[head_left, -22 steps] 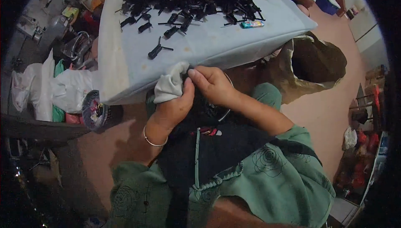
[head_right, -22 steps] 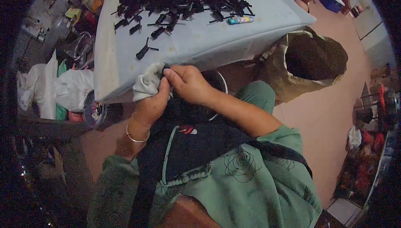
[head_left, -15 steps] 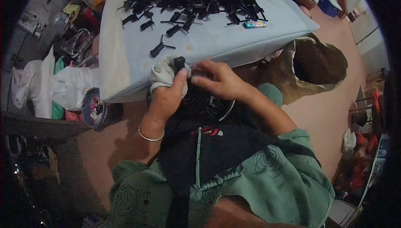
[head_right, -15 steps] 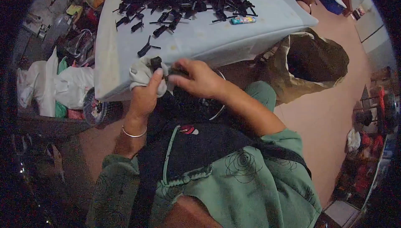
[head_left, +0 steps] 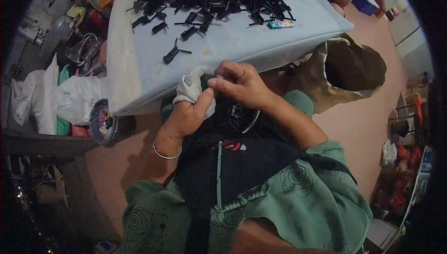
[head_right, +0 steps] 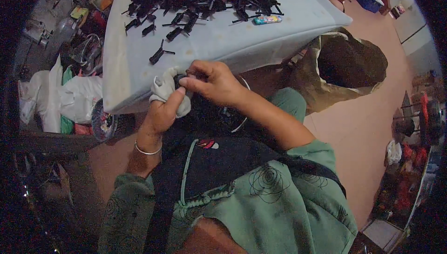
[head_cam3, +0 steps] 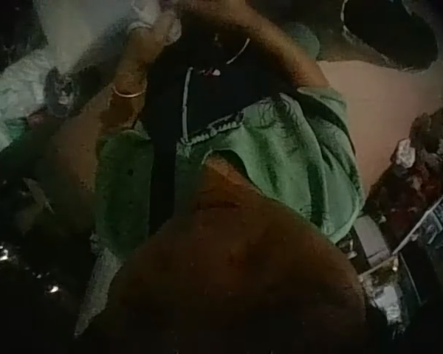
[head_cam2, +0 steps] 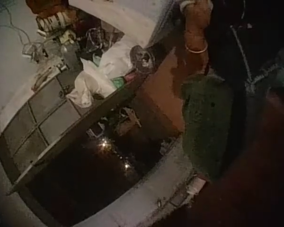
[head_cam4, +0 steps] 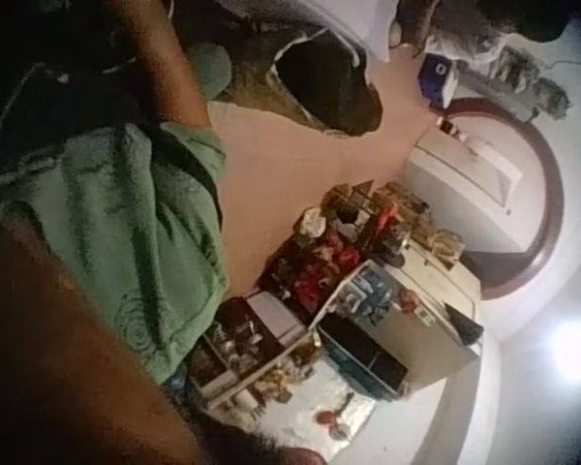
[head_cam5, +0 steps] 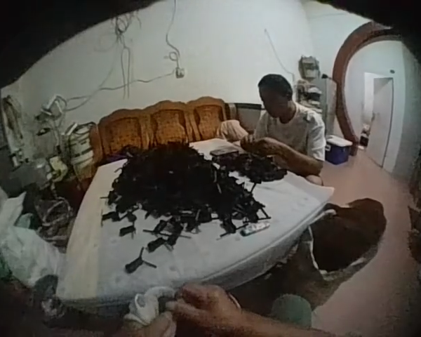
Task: Wiping small black components with a cloth and placing them in a container.
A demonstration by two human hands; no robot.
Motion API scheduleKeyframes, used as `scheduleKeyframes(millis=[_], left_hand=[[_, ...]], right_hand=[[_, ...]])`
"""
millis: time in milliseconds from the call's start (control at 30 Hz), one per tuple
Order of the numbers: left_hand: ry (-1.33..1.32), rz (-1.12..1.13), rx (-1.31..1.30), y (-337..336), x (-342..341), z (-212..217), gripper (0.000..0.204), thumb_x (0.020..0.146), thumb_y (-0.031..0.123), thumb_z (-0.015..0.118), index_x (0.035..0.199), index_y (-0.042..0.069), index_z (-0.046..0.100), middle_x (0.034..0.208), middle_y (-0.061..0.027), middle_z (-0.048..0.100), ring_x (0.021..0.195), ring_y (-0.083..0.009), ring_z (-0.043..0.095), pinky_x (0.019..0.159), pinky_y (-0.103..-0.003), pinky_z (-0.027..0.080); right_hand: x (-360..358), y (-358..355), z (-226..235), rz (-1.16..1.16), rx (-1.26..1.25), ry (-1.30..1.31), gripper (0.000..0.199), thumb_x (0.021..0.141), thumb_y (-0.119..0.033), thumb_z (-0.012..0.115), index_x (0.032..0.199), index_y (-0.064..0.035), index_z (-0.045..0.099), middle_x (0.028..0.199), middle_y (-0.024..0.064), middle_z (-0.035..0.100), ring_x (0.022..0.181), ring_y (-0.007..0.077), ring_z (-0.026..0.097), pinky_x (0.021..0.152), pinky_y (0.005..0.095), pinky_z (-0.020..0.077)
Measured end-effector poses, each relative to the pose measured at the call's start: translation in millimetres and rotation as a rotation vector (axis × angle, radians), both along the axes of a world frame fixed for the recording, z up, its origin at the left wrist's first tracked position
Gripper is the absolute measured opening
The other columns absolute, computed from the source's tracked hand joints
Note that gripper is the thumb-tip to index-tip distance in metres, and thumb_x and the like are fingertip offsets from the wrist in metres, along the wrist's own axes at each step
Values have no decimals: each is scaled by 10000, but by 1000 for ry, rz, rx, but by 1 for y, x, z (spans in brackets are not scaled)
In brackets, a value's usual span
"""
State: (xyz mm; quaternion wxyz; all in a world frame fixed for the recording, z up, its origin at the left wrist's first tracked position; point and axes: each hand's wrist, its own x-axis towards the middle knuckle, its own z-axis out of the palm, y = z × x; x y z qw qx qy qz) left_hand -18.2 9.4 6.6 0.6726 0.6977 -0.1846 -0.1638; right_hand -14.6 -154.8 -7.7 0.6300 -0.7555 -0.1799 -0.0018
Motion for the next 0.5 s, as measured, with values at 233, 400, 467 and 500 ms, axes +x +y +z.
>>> scheduleKeyframes(millis=[233, 400, 467, 500], left_hand=[[-232, 170, 232, -1, 3, -14, 234, 781, 53, 438, 1010, 15, 465, 829, -125, 507, 745, -230, 507, 667, -317, 416], [-584, 243, 364, -2, -2, -12, 252, 776, 66, 447, 1020, 4, 458, 895, -212, 509, 840, -369, 504, 740, -391, 412], [-475, 121, 510, 6, 1, -11, 276, 795, 51, 449, 1065, 7, 417, 811, -122, 503, 747, -175, 509, 637, -301, 432], [-476, 125, 512, 10, 4, -11, 276, 795, 51, 449, 1065, 7, 417, 811, -122, 503, 747, -175, 509, 637, -301, 432]], right_hand=[[-1, 4, 0, 75, -243, -117, 271, 868, -204, 466, 718, 20, 493, 568, 151, 450, 508, 179, 396, 501, 340, 373], [-1, 13, -10, 90, -77, -57, 275, 869, -217, 463, 732, 19, 502, 596, 178, 484, 516, 237, 418, 536, 352, 388], [2, 13, -6, 83, -87, -47, 274, 867, -220, 463, 739, 19, 503, 607, 188, 493, 519, 260, 424, 546, 357, 392], [6, 8, -3, 127, -206, -56, 279, 870, -228, 466, 739, 15, 502, 575, 142, 471, 520, 215, 420, 532, 339, 385]])
